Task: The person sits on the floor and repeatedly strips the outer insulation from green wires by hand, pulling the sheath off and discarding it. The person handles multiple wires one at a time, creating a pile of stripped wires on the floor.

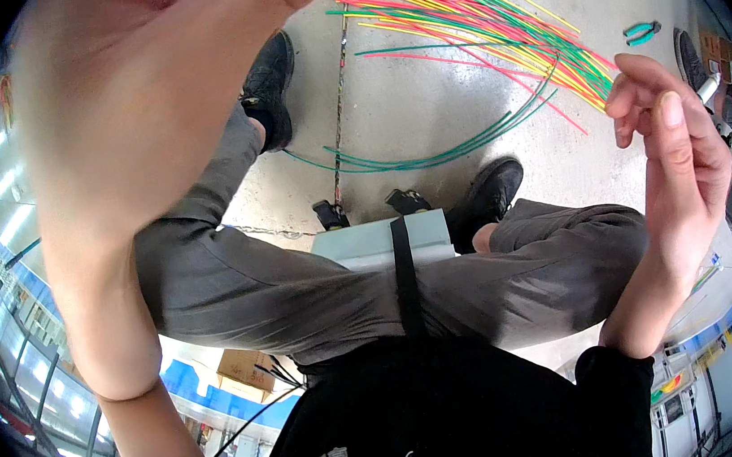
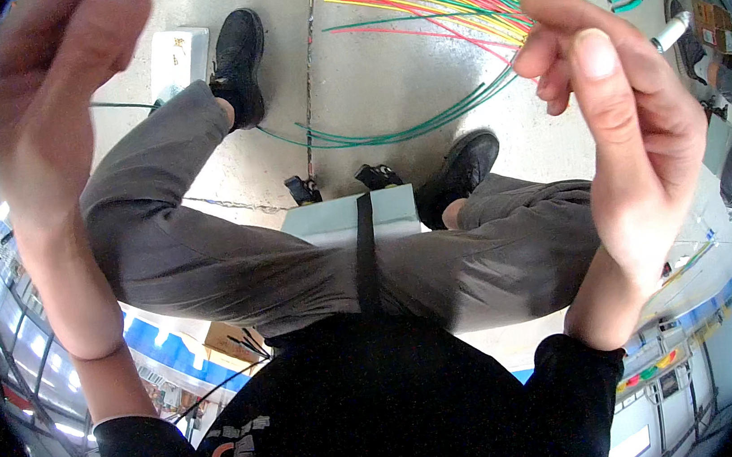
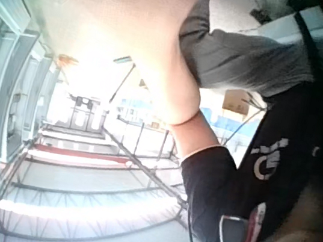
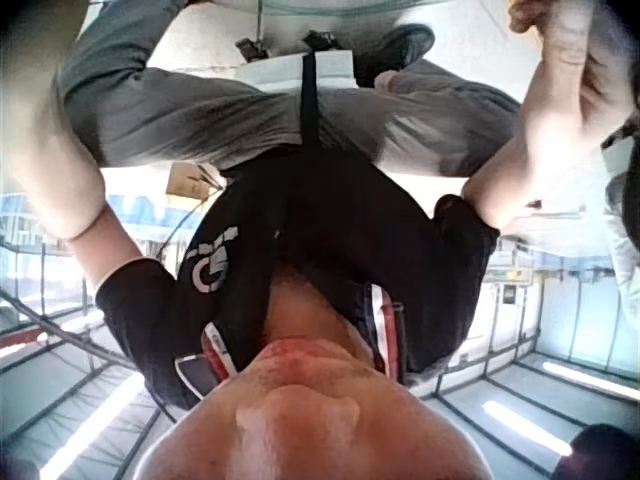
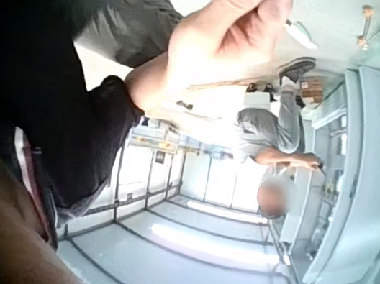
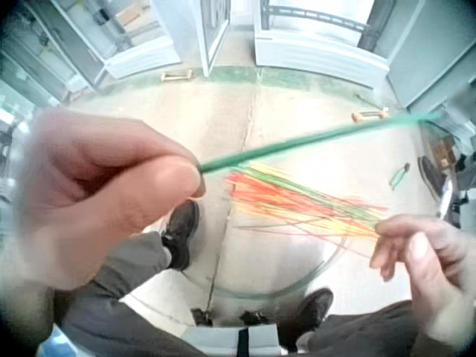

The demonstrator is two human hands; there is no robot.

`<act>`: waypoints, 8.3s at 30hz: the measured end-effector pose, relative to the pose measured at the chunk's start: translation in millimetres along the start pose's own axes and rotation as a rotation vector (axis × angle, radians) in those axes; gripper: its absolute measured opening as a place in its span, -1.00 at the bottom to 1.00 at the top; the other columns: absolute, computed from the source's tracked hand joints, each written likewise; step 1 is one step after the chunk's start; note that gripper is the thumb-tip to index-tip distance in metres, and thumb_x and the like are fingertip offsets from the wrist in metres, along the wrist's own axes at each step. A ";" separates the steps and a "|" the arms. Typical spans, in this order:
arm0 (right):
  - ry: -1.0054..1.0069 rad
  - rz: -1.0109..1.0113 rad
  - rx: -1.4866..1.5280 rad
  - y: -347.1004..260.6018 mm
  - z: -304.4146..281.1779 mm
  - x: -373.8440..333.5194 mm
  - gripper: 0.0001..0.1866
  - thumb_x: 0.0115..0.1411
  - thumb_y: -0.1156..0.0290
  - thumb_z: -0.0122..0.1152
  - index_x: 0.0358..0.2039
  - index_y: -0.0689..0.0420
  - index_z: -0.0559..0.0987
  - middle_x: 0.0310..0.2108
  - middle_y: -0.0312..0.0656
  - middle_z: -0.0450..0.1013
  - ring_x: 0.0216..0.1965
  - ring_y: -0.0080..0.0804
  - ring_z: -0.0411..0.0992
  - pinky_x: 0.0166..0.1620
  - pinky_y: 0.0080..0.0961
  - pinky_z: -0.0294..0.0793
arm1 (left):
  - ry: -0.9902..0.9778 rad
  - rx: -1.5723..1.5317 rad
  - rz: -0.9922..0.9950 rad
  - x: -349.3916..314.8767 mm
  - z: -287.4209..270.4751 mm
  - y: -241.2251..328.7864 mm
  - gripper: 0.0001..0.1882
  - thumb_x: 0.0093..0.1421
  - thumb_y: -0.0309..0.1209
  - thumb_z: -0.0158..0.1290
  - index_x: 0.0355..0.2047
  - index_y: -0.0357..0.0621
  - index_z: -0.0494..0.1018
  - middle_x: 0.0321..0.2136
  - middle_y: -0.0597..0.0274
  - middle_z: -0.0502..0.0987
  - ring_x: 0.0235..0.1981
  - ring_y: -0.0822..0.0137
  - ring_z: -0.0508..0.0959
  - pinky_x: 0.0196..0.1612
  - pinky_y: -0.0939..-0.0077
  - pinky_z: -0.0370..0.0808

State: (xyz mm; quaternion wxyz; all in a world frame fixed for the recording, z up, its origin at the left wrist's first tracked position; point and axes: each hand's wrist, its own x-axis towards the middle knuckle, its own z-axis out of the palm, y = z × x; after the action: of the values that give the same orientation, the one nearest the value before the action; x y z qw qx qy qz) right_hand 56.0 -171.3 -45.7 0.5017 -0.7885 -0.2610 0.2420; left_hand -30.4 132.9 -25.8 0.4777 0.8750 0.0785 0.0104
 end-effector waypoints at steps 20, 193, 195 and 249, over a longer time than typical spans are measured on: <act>0.286 0.195 0.832 -54.9 47.7 -71.8 -0.62 0.35 0.16 -0.08 -0.26 0.29 0.45 -0.60 -0.33 0.24 -0.55 -0.61 0.13 -0.52 -0.63 0.09 | -0.078 -0.031 0.326 -111.4 35.8 37.0 -0.82 0.18 -0.39 0.07 -0.38 -0.27 0.54 -0.70 0.08 0.41 -0.70 0.30 0.33 -0.56 0.44 0.30; 0.429 -0.113 0.780 -69.2 29.2 -118.4 -0.68 0.34 0.20 -0.02 -0.40 0.20 0.46 -0.55 -0.33 0.30 -0.52 -0.61 0.19 -0.47 -0.63 0.12 | 0.193 0.013 0.568 -165.7 66.6 38.1 -0.87 0.10 -0.42 0.06 -0.52 -0.21 0.50 -0.64 0.06 0.47 -0.59 0.00 0.48 -0.53 0.20 0.36; 0.362 -0.090 0.856 -66.5 22.9 -118.9 -0.68 0.34 0.20 -0.02 -0.40 0.19 0.45 -0.56 -0.33 0.29 -0.52 -0.61 0.18 -0.47 -0.63 0.12 | 0.180 -0.003 0.581 -169.4 62.1 43.6 -0.87 0.11 -0.43 0.06 -0.51 -0.22 0.50 -0.63 0.07 0.48 -0.58 0.02 0.49 -0.54 0.22 0.37; 0.530 -0.108 0.539 -38.6 -10.6 -95.9 -0.61 0.30 0.16 0.05 -0.40 0.29 0.52 -0.56 -0.27 0.41 -0.58 -0.60 0.29 -0.48 -0.63 0.29 | -0.014 0.145 0.394 -96.1 23.6 33.1 -0.82 0.15 -0.42 0.11 -0.41 -0.34 0.55 -0.72 0.18 0.41 -0.68 0.48 0.31 -0.59 0.50 0.25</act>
State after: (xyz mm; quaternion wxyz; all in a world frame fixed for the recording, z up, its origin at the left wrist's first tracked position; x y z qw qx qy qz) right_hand -15.3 -227.2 5.3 0.7532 -0.6486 -0.0904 0.0626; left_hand -118.9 81.5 -5.5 0.4029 0.9055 -0.0967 0.0918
